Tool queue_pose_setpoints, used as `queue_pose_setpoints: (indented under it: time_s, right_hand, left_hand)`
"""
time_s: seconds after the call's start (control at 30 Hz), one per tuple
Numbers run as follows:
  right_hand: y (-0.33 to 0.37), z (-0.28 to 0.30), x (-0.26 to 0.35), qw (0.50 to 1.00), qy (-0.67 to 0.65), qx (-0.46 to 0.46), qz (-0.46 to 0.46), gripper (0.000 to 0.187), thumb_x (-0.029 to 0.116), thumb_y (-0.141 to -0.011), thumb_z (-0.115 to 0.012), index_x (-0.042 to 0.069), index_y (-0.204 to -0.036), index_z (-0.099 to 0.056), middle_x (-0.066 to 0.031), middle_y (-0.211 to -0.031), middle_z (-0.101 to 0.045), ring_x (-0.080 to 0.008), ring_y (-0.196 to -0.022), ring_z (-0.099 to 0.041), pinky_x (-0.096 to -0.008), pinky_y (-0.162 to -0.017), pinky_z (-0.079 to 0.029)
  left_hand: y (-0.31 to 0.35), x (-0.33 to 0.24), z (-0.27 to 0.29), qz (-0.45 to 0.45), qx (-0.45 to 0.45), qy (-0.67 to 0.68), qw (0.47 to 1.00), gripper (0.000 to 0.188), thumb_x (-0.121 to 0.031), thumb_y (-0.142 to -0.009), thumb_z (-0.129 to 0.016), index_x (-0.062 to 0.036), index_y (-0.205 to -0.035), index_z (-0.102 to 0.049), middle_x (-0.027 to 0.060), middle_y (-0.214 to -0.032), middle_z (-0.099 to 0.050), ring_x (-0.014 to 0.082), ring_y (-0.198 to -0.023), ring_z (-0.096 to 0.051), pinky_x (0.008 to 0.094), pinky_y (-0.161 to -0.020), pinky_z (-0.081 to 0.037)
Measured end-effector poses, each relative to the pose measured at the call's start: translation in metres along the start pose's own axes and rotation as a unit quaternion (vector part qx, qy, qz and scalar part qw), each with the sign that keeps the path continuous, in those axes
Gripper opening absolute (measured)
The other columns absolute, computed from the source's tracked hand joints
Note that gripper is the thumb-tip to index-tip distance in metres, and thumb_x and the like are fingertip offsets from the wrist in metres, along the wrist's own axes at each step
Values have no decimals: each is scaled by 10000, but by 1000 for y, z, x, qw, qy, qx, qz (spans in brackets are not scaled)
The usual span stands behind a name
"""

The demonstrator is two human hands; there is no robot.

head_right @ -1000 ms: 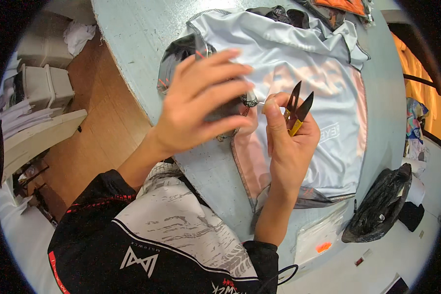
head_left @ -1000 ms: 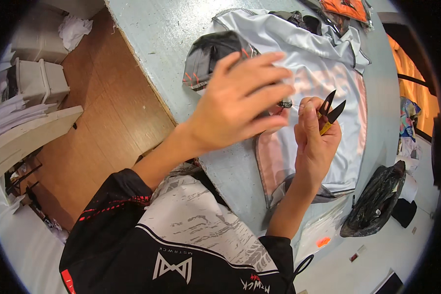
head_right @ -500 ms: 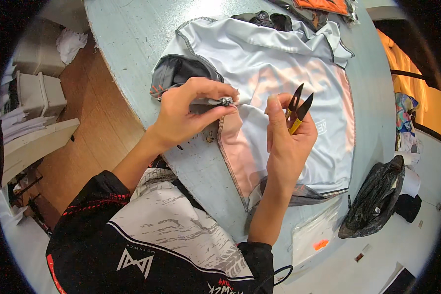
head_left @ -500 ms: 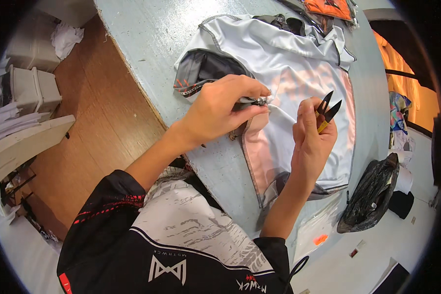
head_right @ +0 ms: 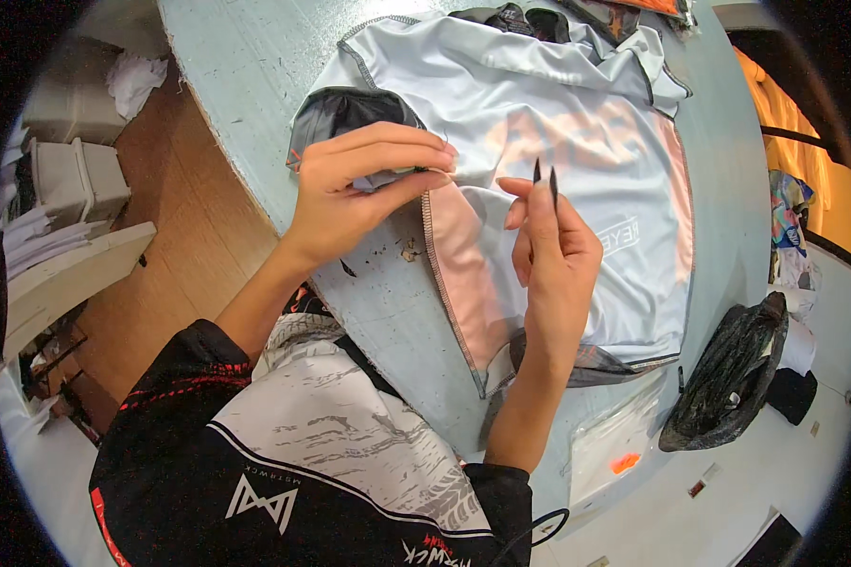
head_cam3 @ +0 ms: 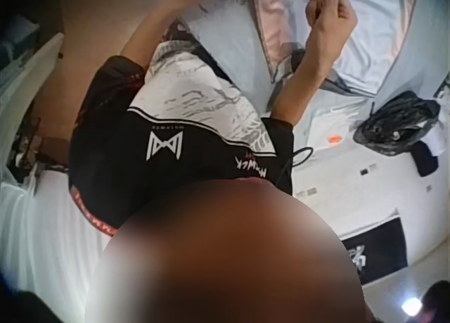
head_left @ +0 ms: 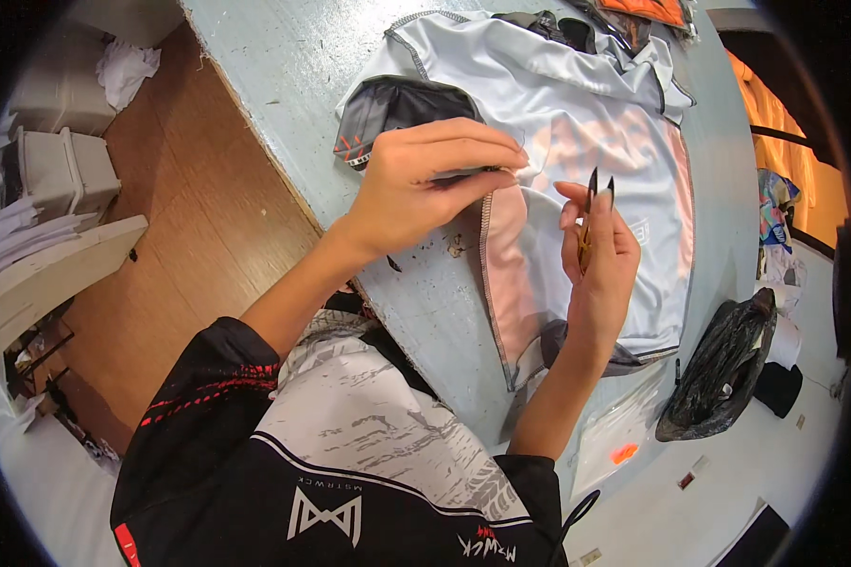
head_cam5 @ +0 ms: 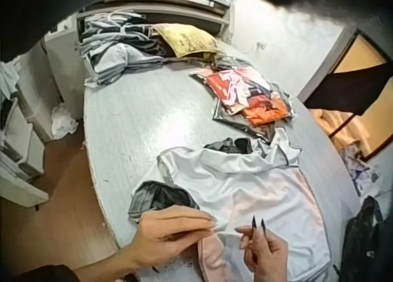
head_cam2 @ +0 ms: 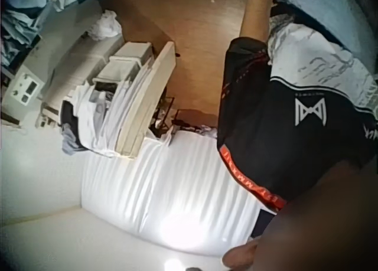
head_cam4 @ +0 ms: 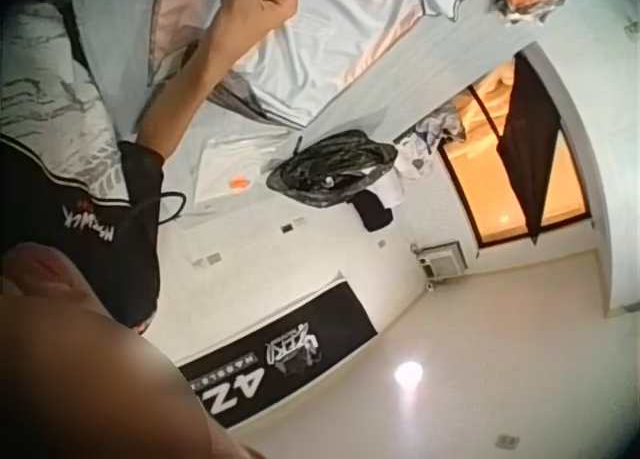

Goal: Trimming loose threads from a garment using thread snips.

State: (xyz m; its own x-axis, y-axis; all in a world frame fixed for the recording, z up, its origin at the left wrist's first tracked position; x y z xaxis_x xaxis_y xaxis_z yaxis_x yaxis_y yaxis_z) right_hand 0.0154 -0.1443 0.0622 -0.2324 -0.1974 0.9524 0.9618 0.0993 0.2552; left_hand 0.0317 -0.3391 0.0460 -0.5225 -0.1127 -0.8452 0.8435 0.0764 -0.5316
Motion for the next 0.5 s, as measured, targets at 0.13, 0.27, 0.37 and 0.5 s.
queue_pose_setpoints:
  time_s: [0.13, 0.27, 0.37, 0.5]
  right_hand:
    - [1, -7, 1, 999, -7, 37, 10, 413, 315, -1019, -473, -45, -1114, -651, 28, -794, -544, -4, -503, -283, -177, -456, -203]
    - [-4, -14, 1, 987, 118, 93, 58, 413, 302, -1020, -471, -45, -1163, -642, 47, -799, -507, -2, -591, -297, -174, -516, -226]
    - [-3, -25, 11, 974, 172, 97, 109, 332, 231, -1004, -511, -13, -1179, -651, 56, -800, -485, 1, -627, -310, -175, -526, -222]
    - [-2, -33, 23, 980, 155, 69, 104, 211, 98, -919, -633, -4, -1097, -683, 21, -756, -507, -25, -653, -376, -188, -548, -274]
  left_hand:
    - [-1, 5, 2, 43, -30, 50, 997, 240, 61, -738, -737, 9, -972, -717, 105, -988, -703, 187, -907, -672, 278, -798, -543]
    - [-1, 6, 4, 30, -21, 42, 998, 277, 52, -730, -751, 3, -1000, -717, 108, -1024, -696, 177, -934, -662, 267, -809, -536]
    - [0, 10, 4, 67, -20, 54, 996, 300, 46, -727, -758, -4, -1020, -717, 111, -1065, -684, 171, -955, -653, 262, -812, -531]
    - [0, 9, 3, 54, -15, 57, 997, 316, 44, -731, -757, -16, -1039, -715, 108, -1082, -677, 165, -950, -652, 264, -807, -532]
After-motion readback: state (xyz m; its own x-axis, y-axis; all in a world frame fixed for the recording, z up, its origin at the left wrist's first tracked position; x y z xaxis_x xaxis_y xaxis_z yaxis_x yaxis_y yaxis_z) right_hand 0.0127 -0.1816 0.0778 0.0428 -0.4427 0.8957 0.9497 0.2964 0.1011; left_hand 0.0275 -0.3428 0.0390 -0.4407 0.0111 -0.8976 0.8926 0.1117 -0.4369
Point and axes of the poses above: each hand's wrist, its own y-axis away from the middle knuckle, its own z-axis out of the back of the hand, x = y × z, the point moved 6 cm from there along -y, towards the middle knuckle
